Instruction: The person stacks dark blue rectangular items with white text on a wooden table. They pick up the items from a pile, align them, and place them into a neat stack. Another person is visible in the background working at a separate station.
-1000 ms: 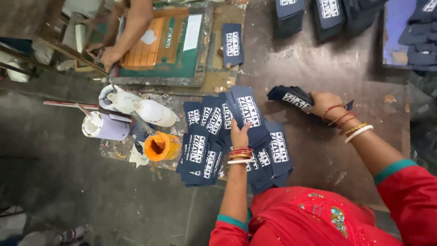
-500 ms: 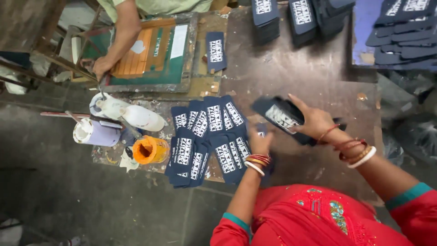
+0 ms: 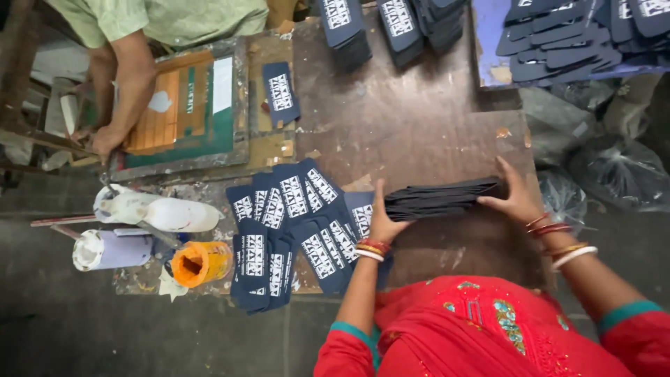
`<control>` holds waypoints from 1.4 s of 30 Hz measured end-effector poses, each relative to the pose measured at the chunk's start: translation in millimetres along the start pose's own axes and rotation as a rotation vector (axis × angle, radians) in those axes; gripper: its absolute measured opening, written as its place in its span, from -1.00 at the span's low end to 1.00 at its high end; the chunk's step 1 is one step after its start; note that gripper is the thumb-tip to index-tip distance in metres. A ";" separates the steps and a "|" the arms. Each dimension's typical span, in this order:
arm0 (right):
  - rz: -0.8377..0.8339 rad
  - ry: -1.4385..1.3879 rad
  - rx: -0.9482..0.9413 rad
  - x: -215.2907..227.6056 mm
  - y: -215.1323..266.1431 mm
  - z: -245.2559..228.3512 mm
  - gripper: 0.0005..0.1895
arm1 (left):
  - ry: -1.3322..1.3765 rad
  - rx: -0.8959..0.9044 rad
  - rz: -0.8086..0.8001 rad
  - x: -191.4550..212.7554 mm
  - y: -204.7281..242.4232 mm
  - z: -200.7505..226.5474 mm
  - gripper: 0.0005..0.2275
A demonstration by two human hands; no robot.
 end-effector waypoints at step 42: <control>-0.278 -0.900 -0.591 32.7 -23.6 13.5 -0.35 | 0.208 0.169 -0.092 40.3 -78.8 -29.0 -0.35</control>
Point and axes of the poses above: each hand's wrist, its own y-axis away from the middle knuckle, its own x-axis out of the back of the hand, z = x × y, the point moved 3 cm from there along -y, towards the middle knuckle
